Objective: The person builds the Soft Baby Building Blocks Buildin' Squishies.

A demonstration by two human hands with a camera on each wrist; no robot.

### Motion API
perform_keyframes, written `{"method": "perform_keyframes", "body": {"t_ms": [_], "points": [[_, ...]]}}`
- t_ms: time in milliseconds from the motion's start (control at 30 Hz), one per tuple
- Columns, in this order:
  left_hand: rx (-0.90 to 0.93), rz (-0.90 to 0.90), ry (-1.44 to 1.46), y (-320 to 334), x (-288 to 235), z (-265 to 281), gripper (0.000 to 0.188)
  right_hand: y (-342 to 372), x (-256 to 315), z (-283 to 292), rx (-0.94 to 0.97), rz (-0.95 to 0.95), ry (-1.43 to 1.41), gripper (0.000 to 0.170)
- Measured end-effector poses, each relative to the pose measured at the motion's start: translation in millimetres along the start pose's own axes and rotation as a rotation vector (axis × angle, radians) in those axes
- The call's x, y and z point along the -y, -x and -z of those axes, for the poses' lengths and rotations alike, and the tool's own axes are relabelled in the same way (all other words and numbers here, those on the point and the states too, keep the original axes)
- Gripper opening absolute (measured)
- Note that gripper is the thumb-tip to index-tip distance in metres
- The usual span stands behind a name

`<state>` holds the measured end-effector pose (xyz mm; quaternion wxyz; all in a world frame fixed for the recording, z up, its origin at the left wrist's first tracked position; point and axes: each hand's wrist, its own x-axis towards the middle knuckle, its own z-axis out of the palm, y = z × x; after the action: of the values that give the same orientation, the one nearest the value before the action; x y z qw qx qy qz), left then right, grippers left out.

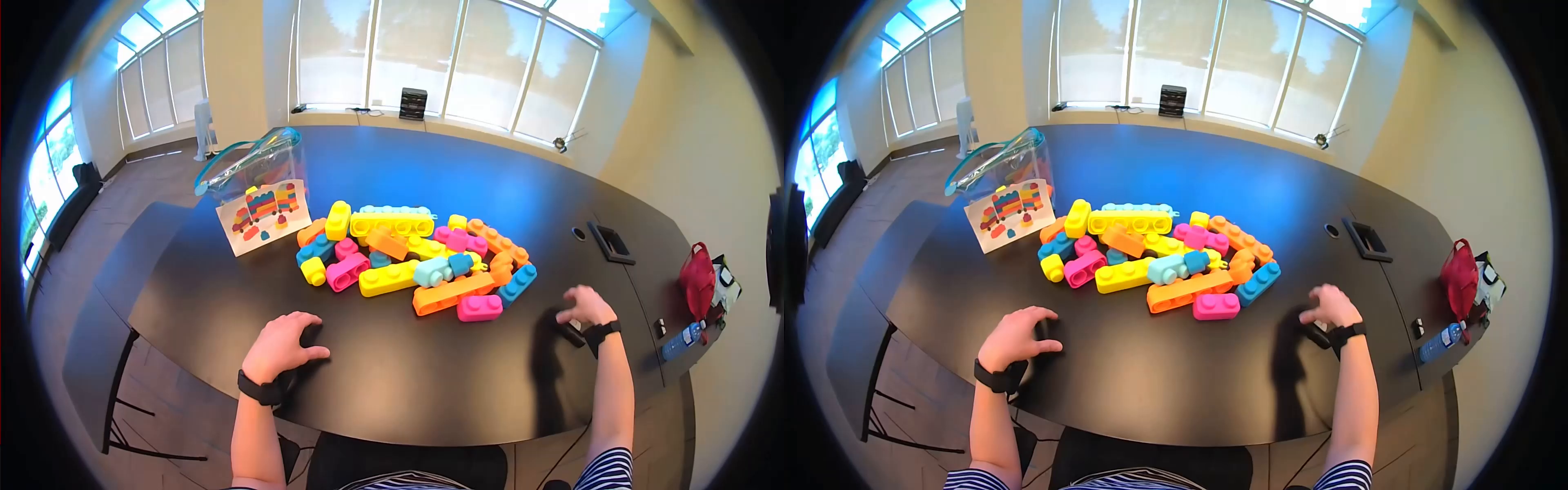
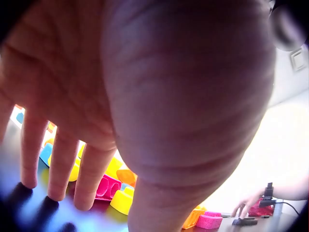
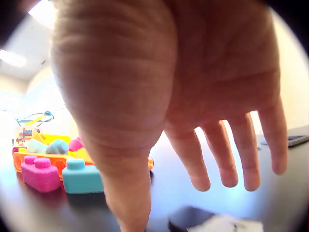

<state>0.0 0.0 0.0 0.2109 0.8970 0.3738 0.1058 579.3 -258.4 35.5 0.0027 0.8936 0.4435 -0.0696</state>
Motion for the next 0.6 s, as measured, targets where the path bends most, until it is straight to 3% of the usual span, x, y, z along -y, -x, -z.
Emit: {"method": "perform_keyframes", "body": {"t_ms": [67, 133, 267, 333, 367, 400, 600], "points": [[-0.02, -0.019, -0.001, 0.8, 1.7, -3.9, 0.06, -17.3, 26.5, 17.4, -0.222, 0.13, -0.106, 0.05], [-0.046, -0.035, -0.019, -0.9, 1.5, -7.5, 0.06, -46.1, 64.4, 35.2, -0.28, 0.341, -0.212, 0.036], [-0.045, -0.022, -0.025, -1.0, 2.1, -9.4, 0.061, -86.1, 153.9, 29.8, -0.28, 0.527, -0.336, 0.026], [-0.047, -0.02, -0.028, 0.4, 0.9, -10.3, 0.06, -93.1, 186.6, 31.0, -0.122, 0.558, -0.173, 0.026], [-0.051, -0.016, -0.03, 0.7, 0.9, -10.9, 0.059, -108.5, 191.1, 17.7, -0.118, 0.579, -0.109, 0.03], [-0.058, -0.02, -0.031, 0.8, 1.4, -12.0, 0.059, -114.2, 199.3, 16.9, 0.006, 0.545, -0.06, 0.038], [-0.066, -0.015, -0.055, 0.2, 3.8, -17.6, 0.06, -134.7, 198.5, -6.9, 0.0, 0.529, -0.013, 0.051]]}}
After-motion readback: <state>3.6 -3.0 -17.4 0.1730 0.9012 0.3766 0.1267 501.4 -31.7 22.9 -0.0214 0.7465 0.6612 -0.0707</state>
